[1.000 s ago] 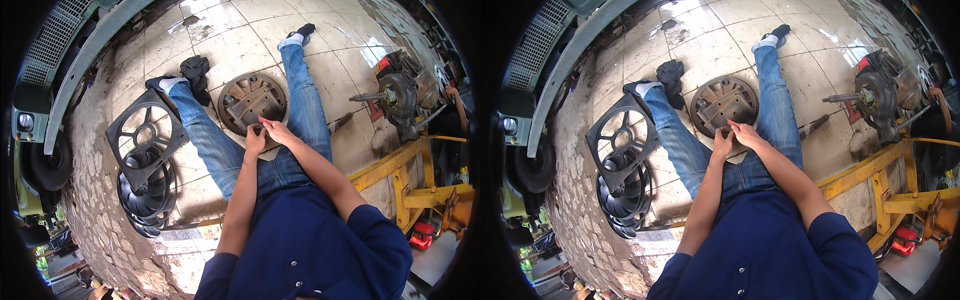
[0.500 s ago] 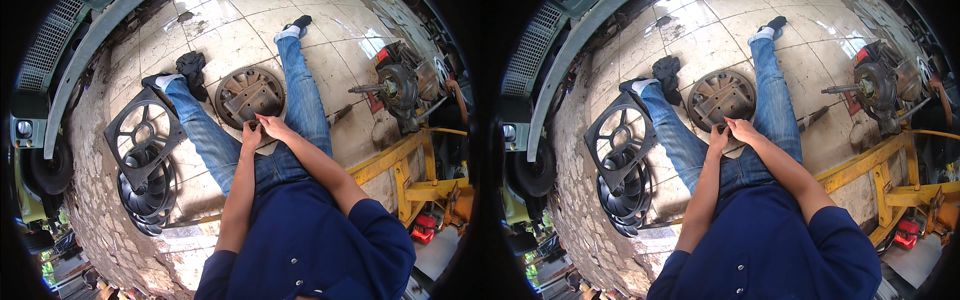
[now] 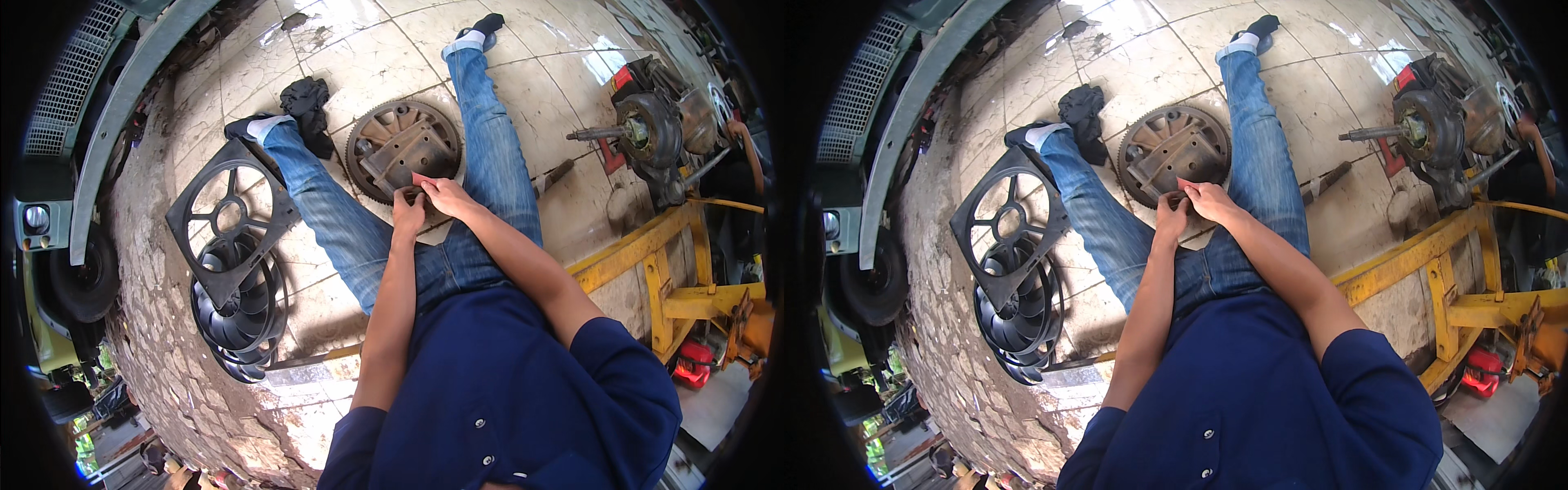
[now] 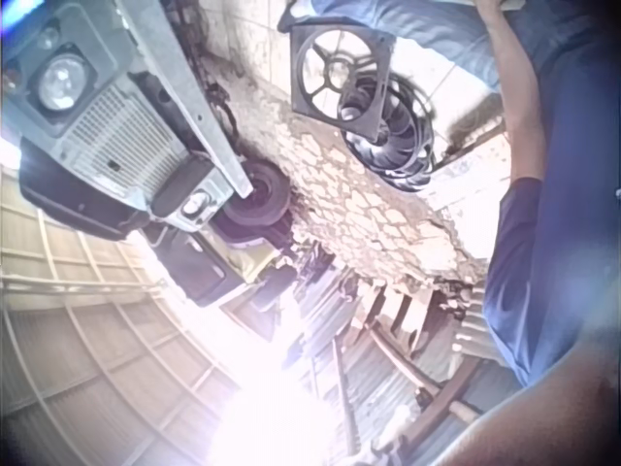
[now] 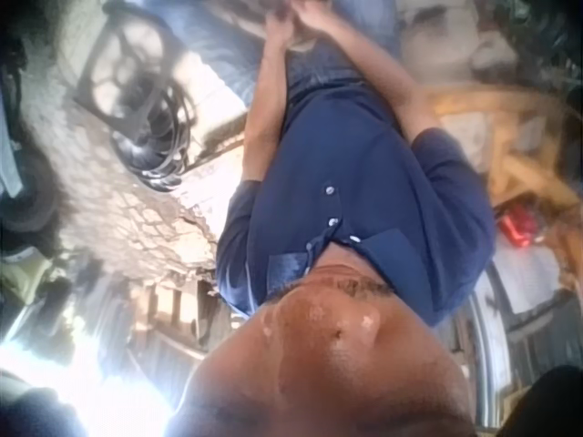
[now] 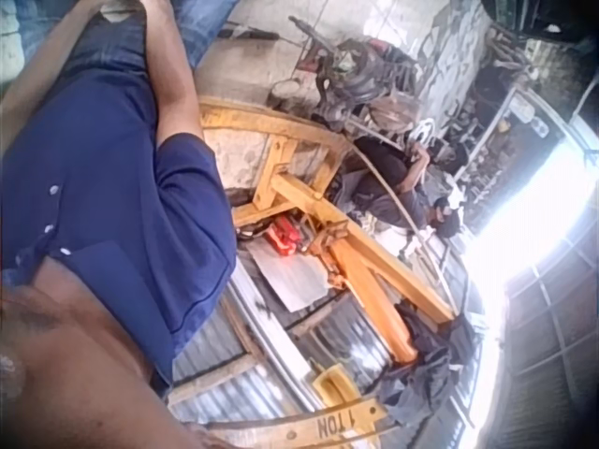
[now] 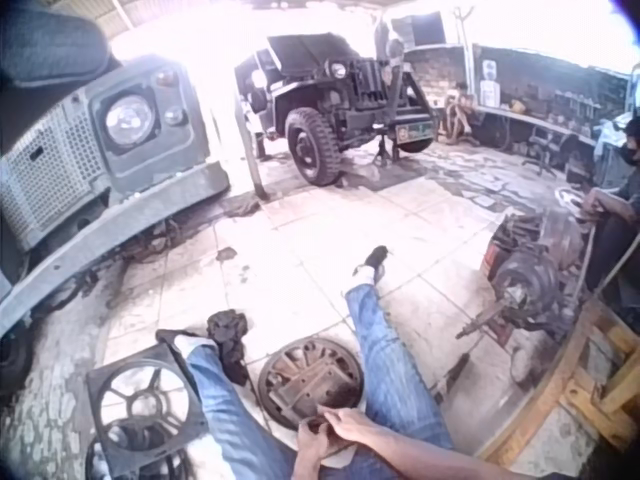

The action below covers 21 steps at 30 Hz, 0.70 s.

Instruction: The person sits on the floor and scrubs a metal mechanical part with a red abrasive pad, then wipes it with a white cloth. The person continues to clean the part's surface and edges.

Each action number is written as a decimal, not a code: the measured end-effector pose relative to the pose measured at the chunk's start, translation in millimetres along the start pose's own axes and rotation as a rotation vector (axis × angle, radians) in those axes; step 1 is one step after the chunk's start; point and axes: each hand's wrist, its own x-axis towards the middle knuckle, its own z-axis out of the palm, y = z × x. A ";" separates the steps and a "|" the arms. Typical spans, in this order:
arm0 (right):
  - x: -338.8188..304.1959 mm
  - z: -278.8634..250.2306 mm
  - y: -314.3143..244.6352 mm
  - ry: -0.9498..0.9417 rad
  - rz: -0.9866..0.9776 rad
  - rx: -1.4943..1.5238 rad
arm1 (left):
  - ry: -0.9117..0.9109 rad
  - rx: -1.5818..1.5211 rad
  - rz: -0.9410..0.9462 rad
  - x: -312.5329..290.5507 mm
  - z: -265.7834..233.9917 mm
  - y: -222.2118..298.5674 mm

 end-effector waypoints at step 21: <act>3.1 3.6 4.8 0.095 -0.081 0.017 | -0.037 -0.038 0.080 1.3 0.2 2.4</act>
